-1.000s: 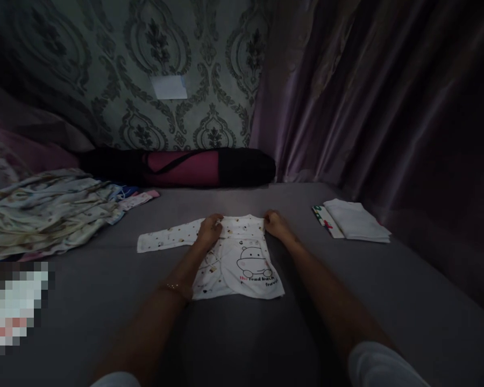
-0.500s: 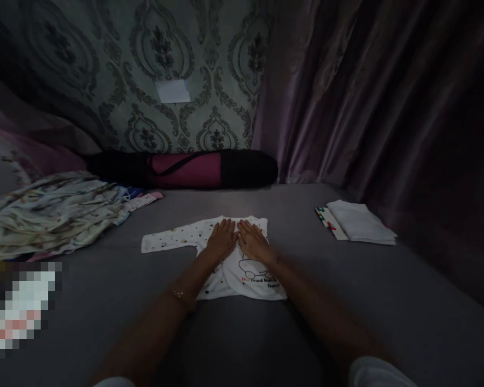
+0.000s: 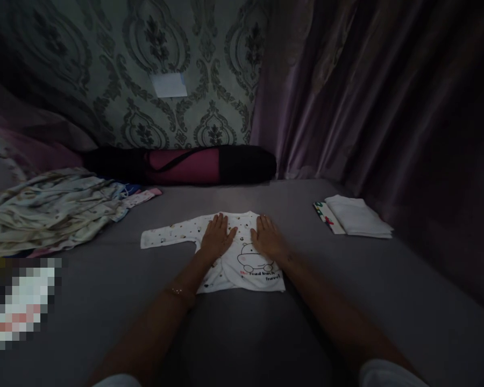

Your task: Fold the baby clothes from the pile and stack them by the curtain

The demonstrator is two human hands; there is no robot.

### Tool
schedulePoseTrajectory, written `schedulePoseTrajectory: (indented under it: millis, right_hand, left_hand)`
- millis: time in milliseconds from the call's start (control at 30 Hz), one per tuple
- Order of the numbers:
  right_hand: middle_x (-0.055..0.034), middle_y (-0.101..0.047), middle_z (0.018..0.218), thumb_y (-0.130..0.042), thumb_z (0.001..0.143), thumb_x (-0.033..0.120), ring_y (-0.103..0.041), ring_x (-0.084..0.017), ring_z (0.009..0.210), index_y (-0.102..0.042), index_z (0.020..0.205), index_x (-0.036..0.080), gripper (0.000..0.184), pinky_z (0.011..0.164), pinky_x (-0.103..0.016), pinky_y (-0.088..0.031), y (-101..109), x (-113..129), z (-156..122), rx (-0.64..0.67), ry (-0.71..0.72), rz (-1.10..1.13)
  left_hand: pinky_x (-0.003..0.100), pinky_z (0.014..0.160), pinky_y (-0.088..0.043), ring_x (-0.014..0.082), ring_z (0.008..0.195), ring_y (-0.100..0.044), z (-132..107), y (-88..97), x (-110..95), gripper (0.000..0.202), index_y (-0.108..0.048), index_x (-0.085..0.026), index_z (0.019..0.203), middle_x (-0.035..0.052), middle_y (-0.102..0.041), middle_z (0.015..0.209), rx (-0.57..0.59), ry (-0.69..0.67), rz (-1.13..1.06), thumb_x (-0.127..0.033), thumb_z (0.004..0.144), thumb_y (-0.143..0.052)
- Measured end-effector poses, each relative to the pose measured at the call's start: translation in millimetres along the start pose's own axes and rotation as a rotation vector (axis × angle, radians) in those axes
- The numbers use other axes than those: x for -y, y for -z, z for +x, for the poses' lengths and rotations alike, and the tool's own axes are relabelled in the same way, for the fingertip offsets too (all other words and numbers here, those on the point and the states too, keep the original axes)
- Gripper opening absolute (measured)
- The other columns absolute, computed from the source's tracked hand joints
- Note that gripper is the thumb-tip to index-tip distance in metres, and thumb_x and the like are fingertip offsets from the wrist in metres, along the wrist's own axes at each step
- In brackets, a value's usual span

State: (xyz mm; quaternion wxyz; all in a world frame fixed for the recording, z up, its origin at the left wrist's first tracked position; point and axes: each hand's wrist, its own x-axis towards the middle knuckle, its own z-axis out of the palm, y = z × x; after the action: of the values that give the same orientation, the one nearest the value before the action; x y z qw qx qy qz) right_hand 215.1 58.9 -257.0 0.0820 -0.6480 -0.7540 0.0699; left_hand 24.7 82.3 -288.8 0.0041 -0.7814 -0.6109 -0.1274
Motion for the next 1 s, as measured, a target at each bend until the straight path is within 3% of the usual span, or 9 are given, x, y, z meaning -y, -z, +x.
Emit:
schedulePoseTrajectory:
  millis: [333,433,533,633,767,900,1000]
  right_hand:
    - [-0.0166,-0.023,0.155,-0.02,0.096,0.038,-0.016,-0.026,0.144,-0.027,0.146,-0.001,0.064,0.115,-0.039,-0.012,-3,-7,-2,-0.02,0.026,0.005]
    - [-0.0172,-0.024,0.155,-0.021,0.096,0.039,-0.017,-0.028,0.143,-0.029,0.146,0.002,0.063,0.115,-0.041,-0.014,-1,-11,0,-0.005,0.051,0.023]
    - [-0.017,-0.023,0.155,-0.019,0.097,0.04,-0.018,-0.028,0.143,-0.029,0.147,0.005,0.062,0.114,-0.045,-0.017,5,-13,3,0.025,0.047,0.066]
    - [-0.0161,-0.021,0.156,-0.017,0.097,0.041,-0.017,-0.028,0.144,-0.027,0.148,0.006,0.063,0.114,-0.046,-0.016,10,-7,2,0.012,0.075,0.088]
    - [-0.0132,-0.019,0.157,-0.017,0.097,0.043,-0.012,-0.023,0.145,-0.027,0.148,0.006,0.064,0.116,-0.042,-0.009,11,21,0,0.044,0.192,0.107]
    - [-0.0114,-0.017,0.157,-0.016,0.097,0.046,-0.009,-0.022,0.145,-0.026,0.149,0.007,0.065,0.117,-0.041,-0.008,6,62,3,0.135,0.287,0.127]
    - [-0.0093,-0.017,0.157,-0.018,0.098,0.044,-0.009,-0.022,0.145,-0.026,0.149,0.01,0.063,0.116,-0.044,-0.007,-1,81,5,0.149,0.284,0.107]
  left_hand:
    - [0.047,0.116,-0.015,0.029,0.145,-0.013,1,15.6,0,0.072,-0.029,-0.007,0.147,0.0166,-0.017,0.156,0.184,0.031,-0.17,-0.055,0.095,-0.017]
    - [0.045,0.116,-0.017,0.027,0.145,-0.013,-6,28.6,11,0.069,-0.027,-0.011,0.148,0.0148,-0.015,0.157,0.146,-0.019,-0.231,-0.055,0.095,-0.02]
    - [0.044,0.115,-0.019,0.0268,0.143,-0.021,-17,44.9,40,0.062,-0.03,-0.011,0.146,0.0163,-0.024,0.155,0.041,0.046,-0.194,-0.046,0.095,-0.03]
    - [0.039,0.112,-0.028,0.0275,0.137,-0.035,-32,59.8,84,0.055,-0.039,-0.006,0.138,0.0204,-0.04,0.146,-0.081,0.216,-0.123,-0.035,0.091,-0.039]
    - [0.04,0.097,-0.041,0.0311,0.12,-0.052,-53,70.4,138,0.048,-0.047,-0.006,0.128,0.0227,-0.053,0.13,-0.161,0.483,-0.054,-0.033,0.089,-0.043]
    - [0.041,0.087,-0.044,0.0354,0.108,-0.058,-67,69.3,162,0.043,-0.053,-0.006,0.117,0.0264,-0.058,0.117,-0.18,0.613,-0.017,-0.037,0.088,-0.046]
    - [0.042,0.083,-0.045,0.0374,0.103,-0.059,-70,65.9,172,0.043,-0.059,-0.008,0.106,0.0238,-0.064,0.104,-0.147,0.702,-0.066,-0.044,0.087,-0.045]
